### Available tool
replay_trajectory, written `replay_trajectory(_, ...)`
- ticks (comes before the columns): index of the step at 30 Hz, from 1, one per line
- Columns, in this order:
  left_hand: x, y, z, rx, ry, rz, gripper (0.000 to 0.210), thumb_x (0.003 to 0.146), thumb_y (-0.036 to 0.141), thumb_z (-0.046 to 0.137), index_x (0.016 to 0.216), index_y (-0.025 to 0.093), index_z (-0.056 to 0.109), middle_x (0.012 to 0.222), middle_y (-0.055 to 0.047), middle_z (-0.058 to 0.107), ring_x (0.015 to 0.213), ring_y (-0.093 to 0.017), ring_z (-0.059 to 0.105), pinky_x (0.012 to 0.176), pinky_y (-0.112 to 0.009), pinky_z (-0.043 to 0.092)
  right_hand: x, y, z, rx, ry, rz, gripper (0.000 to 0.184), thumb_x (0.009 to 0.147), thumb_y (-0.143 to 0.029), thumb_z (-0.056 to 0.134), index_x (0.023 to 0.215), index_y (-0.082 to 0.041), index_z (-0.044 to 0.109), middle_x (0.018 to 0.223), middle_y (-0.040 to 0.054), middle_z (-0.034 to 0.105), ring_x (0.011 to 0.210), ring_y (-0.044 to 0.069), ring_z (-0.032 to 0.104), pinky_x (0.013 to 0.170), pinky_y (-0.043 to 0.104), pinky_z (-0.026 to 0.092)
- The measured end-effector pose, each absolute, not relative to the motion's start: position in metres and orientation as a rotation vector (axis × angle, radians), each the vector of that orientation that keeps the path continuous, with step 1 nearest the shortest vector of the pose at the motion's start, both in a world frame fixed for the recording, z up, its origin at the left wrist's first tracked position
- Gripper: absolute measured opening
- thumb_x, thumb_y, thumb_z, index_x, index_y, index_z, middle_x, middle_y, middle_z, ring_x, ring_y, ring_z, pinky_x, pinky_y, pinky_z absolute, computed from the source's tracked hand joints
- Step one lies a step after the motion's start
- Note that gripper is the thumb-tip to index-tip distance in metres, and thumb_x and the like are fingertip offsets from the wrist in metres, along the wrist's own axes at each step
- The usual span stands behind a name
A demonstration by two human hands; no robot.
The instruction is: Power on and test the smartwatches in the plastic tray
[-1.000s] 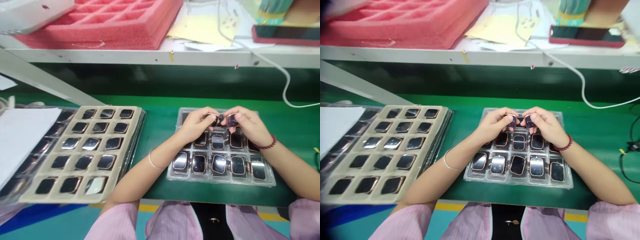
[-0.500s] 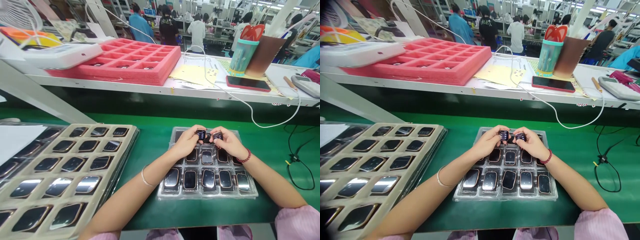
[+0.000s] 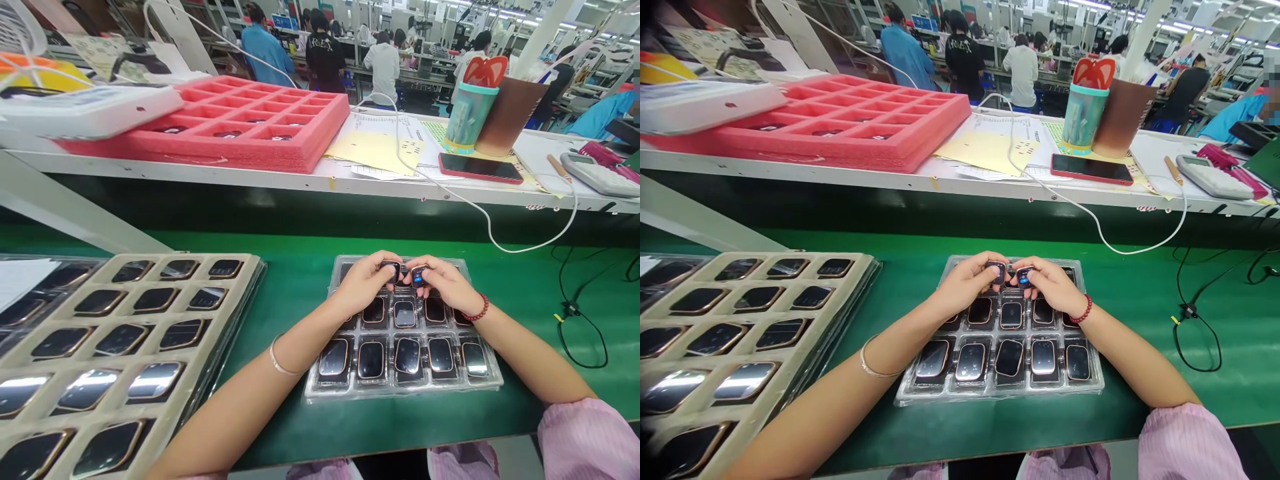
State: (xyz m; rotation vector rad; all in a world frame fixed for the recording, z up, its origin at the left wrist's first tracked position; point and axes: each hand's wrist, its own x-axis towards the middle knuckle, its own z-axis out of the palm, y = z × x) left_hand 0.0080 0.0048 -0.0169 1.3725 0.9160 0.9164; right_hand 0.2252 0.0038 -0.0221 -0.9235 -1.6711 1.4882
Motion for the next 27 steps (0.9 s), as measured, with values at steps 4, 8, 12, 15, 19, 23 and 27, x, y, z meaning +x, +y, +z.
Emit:
replay_trajectory(4, 0.0073, 0.0036, -0.0147, 1.344, 0.97, 0.903, 0.037, 0.086, 0.041, 0.063, 0.114, 0.017, 0.062, 0.091, -0.004, 0.069, 0.069, -0.014, 0.064, 0.061, -0.026, 0.046, 0.2243, 0.0038, -0.0202, -0.924, -1.622, 1.501, 0.029, 0.096, -0.039, 0.059, 0.115, -0.017, 0.064, 0.095, 0.0065, 0.073, 0.065, 0.012, 0.066, 0.058, 0.024, 0.056)
replay_trajectory(8, 0.0072, 0.0043, -0.0153, 1.367, 0.926, 0.926, 0.038, 0.081, 0.031, 0.069, 0.116, 0.017, 0.062, 0.094, -0.004, 0.07, 0.073, -0.014, 0.066, 0.07, -0.028, 0.051, 0.2238, 0.0035, -0.0194, -0.944, -1.62, 1.506, 0.033, 0.087, -0.03, 0.07, 0.117, -0.02, 0.061, 0.097, 0.0048, 0.072, 0.061, 0.01, 0.064, 0.057, 0.023, 0.055)
replay_trajectory(12, 0.0069, 0.0053, -0.0168, 1.371, 0.974, 0.904, 0.03, 0.091, 0.038, 0.056, 0.109, 0.016, 0.066, 0.093, -0.006, 0.071, 0.07, -0.015, 0.067, 0.058, -0.025, 0.046, 0.2246, 0.0044, -0.0202, -0.943, -1.569, 1.53, 0.032, 0.097, -0.045, 0.055, 0.112, -0.017, 0.062, 0.094, 0.0076, 0.072, 0.058, 0.011, 0.065, 0.053, 0.024, 0.053)
replay_trajectory(15, 0.0075, 0.0056, -0.0189, 1.386, 0.921, 0.944, 0.037, 0.08, 0.019, 0.064, 0.116, 0.017, 0.061, 0.101, -0.006, 0.071, 0.082, -0.016, 0.069, 0.075, -0.029, 0.054, 0.2238, 0.0046, -0.02, -0.944, -1.584, 1.487, 0.033, 0.088, -0.029, 0.066, 0.118, -0.02, 0.058, 0.1, 0.0063, 0.072, 0.067, 0.012, 0.068, 0.059, 0.025, 0.056)
replay_trajectory(19, 0.0087, 0.0052, -0.0199, 1.41, 0.888, 0.945, 0.037, 0.076, 0.012, 0.061, 0.112, 0.016, 0.062, 0.101, -0.005, 0.07, 0.085, -0.016, 0.068, 0.086, -0.033, 0.055, 0.2226, 0.0031, -0.0188, -0.928, -1.651, 1.446, 0.041, 0.081, -0.016, 0.066, 0.12, -0.021, 0.057, 0.102, 0.0046, 0.07, 0.07, 0.012, 0.067, 0.063, 0.026, 0.058)
replay_trajectory(23, 0.0088, 0.0039, -0.0163, 1.422, 0.895, 0.948, 0.031, 0.079, 0.018, 0.062, 0.11, 0.015, 0.062, 0.1, -0.006, 0.07, 0.084, -0.016, 0.067, 0.083, -0.033, 0.056, 0.2231, 0.0024, -0.0182, -0.93, -1.663, 1.428, 0.033, 0.087, -0.023, 0.064, 0.119, -0.02, 0.059, 0.101, 0.0056, 0.07, 0.069, 0.012, 0.068, 0.061, 0.026, 0.057)
replay_trajectory(27, 0.0079, 0.0028, -0.0126, 1.421, 0.896, 0.923, 0.02, 0.086, 0.024, 0.057, 0.103, 0.015, 0.065, 0.092, -0.004, 0.07, 0.071, -0.013, 0.064, 0.075, -0.03, 0.056, 0.2236, 0.0032, -0.0189, -0.963, -1.669, 1.438, 0.024, 0.093, -0.033, 0.061, 0.112, -0.018, 0.063, 0.095, 0.0055, 0.072, 0.064, 0.011, 0.067, 0.058, 0.024, 0.054)
